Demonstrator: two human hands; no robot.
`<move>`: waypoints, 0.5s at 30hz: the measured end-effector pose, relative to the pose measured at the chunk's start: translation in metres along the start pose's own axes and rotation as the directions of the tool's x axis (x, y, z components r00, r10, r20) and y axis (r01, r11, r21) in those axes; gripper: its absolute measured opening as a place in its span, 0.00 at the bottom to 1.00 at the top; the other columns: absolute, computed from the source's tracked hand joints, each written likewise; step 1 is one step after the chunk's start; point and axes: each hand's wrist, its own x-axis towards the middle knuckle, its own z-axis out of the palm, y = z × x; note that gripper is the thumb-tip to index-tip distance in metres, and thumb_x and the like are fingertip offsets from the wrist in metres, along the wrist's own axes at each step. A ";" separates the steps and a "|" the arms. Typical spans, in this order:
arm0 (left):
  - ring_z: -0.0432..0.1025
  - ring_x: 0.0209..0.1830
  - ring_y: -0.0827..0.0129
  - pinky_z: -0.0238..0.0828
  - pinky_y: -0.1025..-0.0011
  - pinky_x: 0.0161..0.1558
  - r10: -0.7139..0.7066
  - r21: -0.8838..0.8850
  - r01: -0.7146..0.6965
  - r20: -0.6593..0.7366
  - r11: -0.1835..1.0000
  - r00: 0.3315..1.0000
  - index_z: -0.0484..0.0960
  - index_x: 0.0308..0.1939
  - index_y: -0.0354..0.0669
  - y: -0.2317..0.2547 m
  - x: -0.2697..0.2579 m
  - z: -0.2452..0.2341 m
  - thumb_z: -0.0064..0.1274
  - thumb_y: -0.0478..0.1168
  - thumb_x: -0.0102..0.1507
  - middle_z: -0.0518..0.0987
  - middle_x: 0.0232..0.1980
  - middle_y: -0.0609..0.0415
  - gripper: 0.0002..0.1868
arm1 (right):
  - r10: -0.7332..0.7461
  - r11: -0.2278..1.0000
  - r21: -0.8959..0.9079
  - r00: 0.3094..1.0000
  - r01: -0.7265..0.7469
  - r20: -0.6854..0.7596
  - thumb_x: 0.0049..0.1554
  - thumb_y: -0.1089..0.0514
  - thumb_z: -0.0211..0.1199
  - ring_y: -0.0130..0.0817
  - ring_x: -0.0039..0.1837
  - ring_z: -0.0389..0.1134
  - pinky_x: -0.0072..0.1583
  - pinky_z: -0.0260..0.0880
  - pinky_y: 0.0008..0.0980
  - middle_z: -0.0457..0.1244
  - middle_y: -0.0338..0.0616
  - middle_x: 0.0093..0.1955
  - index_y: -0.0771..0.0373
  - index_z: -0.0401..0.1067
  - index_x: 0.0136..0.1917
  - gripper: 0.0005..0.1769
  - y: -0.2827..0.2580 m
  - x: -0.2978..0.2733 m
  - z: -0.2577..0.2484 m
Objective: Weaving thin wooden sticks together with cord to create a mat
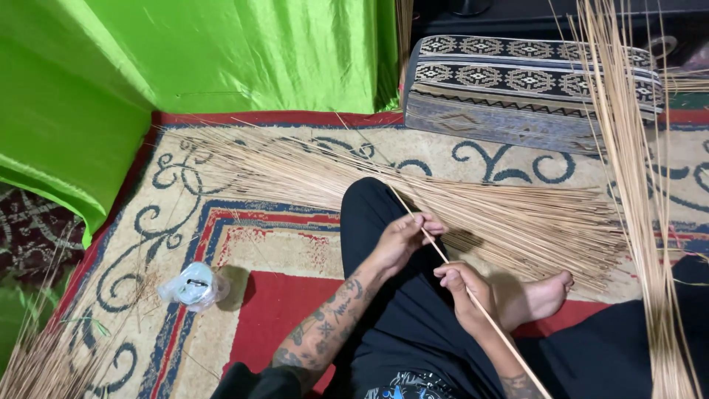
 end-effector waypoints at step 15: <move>0.66 0.71 0.62 0.65 0.65 0.67 0.711 0.830 -0.289 -0.172 0.478 0.682 0.66 0.67 0.40 0.134 0.052 0.011 0.59 0.45 0.64 0.70 0.72 0.46 0.31 | -0.211 0.977 -0.004 0.975 0.211 0.074 0.67 0.51 0.46 0.37 0.55 0.75 0.58 0.74 0.32 0.71 0.48 0.52 0.62 0.77 0.47 0.21 -0.090 -0.050 -0.008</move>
